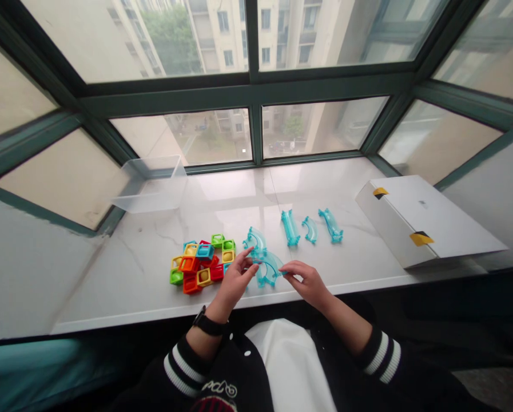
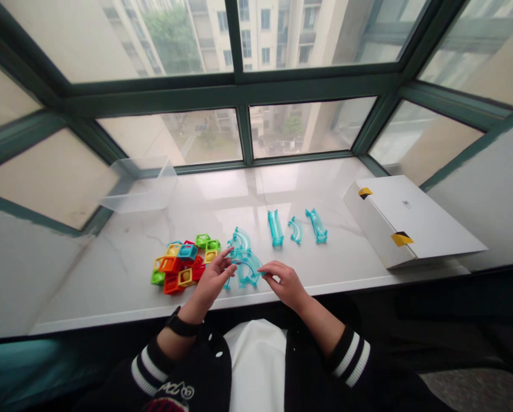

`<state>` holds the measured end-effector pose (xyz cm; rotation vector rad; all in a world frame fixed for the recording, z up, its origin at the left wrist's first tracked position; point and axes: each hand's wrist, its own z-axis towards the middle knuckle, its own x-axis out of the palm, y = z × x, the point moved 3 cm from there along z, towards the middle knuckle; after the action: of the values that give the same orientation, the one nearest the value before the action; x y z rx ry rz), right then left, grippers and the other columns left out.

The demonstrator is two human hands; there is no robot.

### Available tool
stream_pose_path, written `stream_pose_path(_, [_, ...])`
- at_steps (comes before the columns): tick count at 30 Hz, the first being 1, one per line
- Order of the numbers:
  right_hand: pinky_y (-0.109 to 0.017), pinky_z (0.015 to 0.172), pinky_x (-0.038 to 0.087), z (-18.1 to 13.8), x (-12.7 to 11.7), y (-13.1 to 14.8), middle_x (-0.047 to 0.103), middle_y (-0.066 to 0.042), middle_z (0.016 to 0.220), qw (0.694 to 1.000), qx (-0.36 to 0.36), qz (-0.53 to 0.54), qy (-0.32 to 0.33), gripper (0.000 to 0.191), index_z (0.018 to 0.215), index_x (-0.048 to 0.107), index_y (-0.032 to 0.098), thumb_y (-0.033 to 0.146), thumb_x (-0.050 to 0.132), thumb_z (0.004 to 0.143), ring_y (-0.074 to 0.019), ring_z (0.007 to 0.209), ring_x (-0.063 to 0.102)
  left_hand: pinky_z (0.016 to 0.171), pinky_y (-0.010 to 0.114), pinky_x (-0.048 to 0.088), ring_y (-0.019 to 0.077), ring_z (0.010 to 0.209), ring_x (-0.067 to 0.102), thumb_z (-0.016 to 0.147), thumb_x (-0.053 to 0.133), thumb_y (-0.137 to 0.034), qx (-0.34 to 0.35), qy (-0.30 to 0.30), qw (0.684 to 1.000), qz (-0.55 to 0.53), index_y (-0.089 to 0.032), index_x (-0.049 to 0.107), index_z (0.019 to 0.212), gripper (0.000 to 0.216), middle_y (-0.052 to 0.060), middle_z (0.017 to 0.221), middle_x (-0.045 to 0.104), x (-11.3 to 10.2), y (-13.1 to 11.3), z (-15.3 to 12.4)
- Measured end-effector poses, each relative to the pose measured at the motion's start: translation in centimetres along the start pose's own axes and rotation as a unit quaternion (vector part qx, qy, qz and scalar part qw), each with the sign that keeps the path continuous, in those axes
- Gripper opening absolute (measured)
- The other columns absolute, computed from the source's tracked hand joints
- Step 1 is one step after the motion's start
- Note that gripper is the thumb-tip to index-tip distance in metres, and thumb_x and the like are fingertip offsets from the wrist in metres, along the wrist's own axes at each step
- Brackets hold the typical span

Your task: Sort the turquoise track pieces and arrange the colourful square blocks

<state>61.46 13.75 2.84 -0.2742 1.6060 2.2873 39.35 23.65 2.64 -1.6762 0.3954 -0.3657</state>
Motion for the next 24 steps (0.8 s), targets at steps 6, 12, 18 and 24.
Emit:
stream_pose_path(6, [-0.035,0.085,0.062,-0.6,-0.5,-0.3,0.076,-0.006,0.104,0.999,-0.019,-0.032,-0.01,0.023,0.118,0.076,0.028,0.024,0.063,0.1,-0.0206,0.092,0.073,0.076,0.032,0.057,0.0191,0.089,0.067,0.089,0.075,-0.049,-0.026,0.004,0.999,-0.03,-0.022,0.056,0.148,0.068,0.005,0.098,0.067,1.5,-0.4,0.9])
stream_pose_path(12, [-0.033,0.08,0.061,-1.1,-1.4,0.1,0.075,-0.006,0.103,0.999,-0.027,-0.036,0.007,0.025,0.121,0.074,0.028,0.022,0.067,0.098,-0.0192,0.087,0.072,0.078,0.034,0.059,0.0171,0.088,0.067,0.089,0.076,-0.046,-0.059,0.025,0.995,-0.08,-0.024,0.057,0.149,0.067,0.007,0.11,0.067,3.1,-0.1,2.4])
stream_pose_path(18, [-0.032,0.083,0.06,-1.6,-2.1,0.3,0.074,-0.006,0.099,0.997,-0.04,-0.059,0.009,0.013,0.108,0.075,0.026,0.021,0.068,0.098,-0.0194,0.09,0.072,0.084,0.037,0.06,0.0162,0.087,0.069,0.09,0.075,-0.049,-0.066,0.052,0.989,-0.125,-0.021,0.055,0.148,0.067,0.008,0.111,0.067,5.3,-0.8,3.2])
stream_pose_path(24, [-0.033,0.081,0.059,-2.1,-3.8,-0.3,0.073,-0.005,0.096,0.993,-0.035,-0.093,-0.057,0.015,0.108,0.074,0.026,0.019,0.066,0.097,-0.0202,0.088,0.071,0.085,0.04,0.059,0.023,0.099,0.072,0.091,0.075,-0.051,-0.05,0.113,0.988,-0.096,-0.025,0.035,0.16,0.084,0.013,0.122,0.07,7.5,-0.7,3.3])
